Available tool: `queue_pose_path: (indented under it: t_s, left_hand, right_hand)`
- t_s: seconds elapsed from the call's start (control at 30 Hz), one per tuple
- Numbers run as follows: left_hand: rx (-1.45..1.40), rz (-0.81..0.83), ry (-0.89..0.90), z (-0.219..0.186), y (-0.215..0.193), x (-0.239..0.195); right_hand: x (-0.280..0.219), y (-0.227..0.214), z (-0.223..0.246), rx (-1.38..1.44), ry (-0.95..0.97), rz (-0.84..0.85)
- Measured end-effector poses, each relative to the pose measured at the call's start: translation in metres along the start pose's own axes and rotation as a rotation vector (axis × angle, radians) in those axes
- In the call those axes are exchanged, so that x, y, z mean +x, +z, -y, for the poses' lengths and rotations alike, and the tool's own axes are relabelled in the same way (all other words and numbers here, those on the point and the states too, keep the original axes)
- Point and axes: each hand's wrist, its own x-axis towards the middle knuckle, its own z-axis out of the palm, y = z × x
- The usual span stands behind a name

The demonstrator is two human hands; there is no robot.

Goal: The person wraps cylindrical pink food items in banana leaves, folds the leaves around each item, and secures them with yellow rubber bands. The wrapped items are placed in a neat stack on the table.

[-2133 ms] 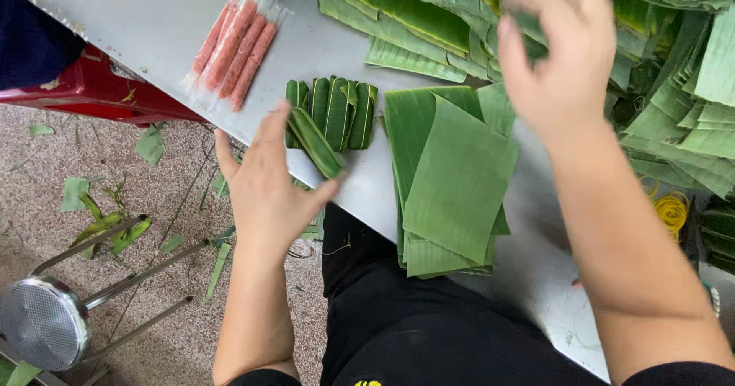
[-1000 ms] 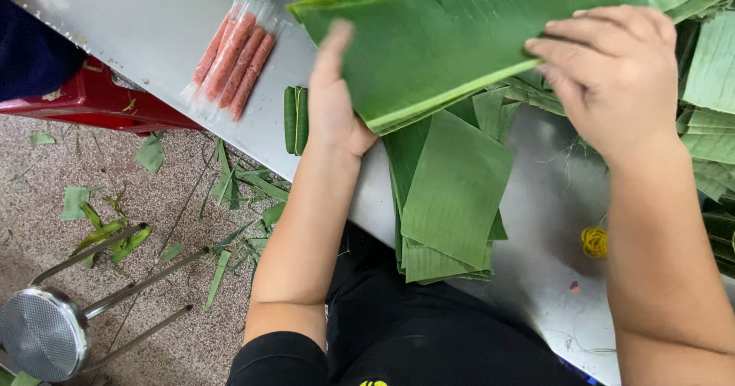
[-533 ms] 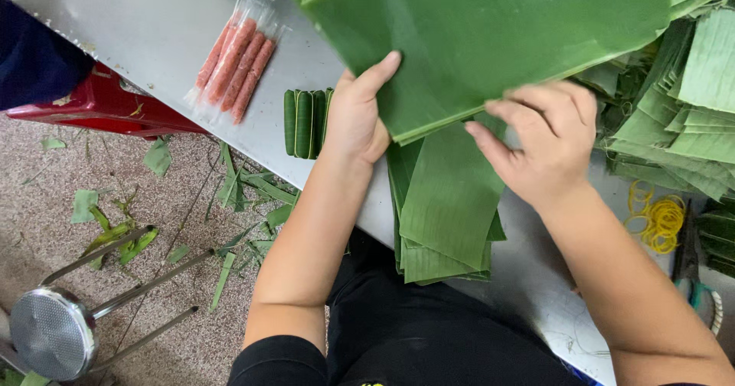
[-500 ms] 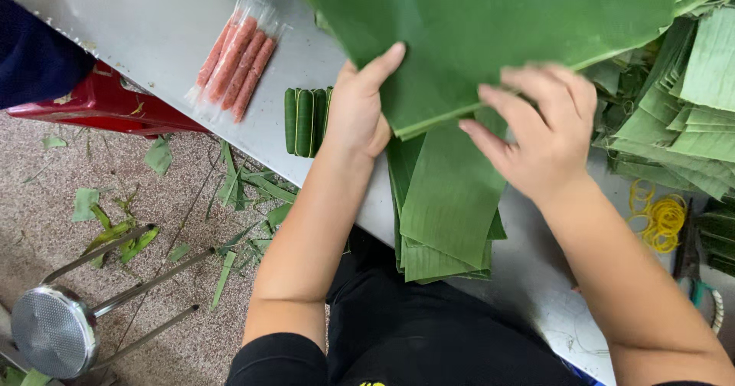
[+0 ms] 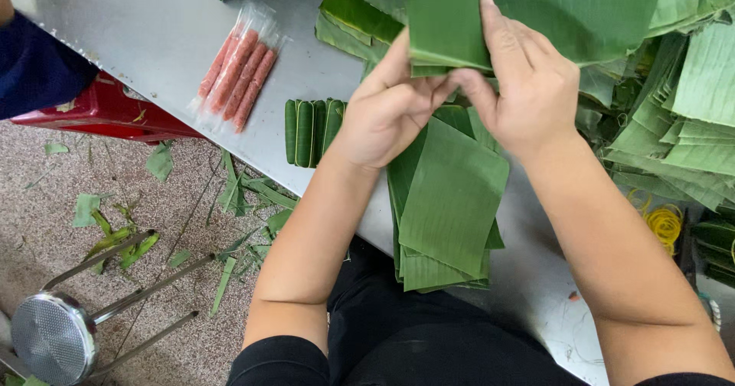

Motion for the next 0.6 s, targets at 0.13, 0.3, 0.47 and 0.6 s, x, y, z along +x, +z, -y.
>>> queue_pose_path:
  t_s: [0.13, 0.3, 0.47, 0.6]
  left_hand:
    - [0.327, -0.179, -0.06, 0.003, 0.005, 0.0]
    - [0.387, -0.2, -0.018, -0.006, 0.017, -0.005]
    - [0.481, -0.514, -0.124, -0.005, 0.028, 0.011]
    - [0.137, -0.63, -0.143, -0.011, 0.023, 0.018]
  right_hand:
    - [-0.004, 0.002, -0.006, -0.027, 0.04, 0.029]
    - [-0.006, 0.007, -0.015, 0.032, 0.122, 0.006]
    - [-0.018, 0.003, -0.049, 0.439, 0.324, -0.272]
    - [-0.047, -0.014, -0.097, 0.609, 0.529, -0.565]
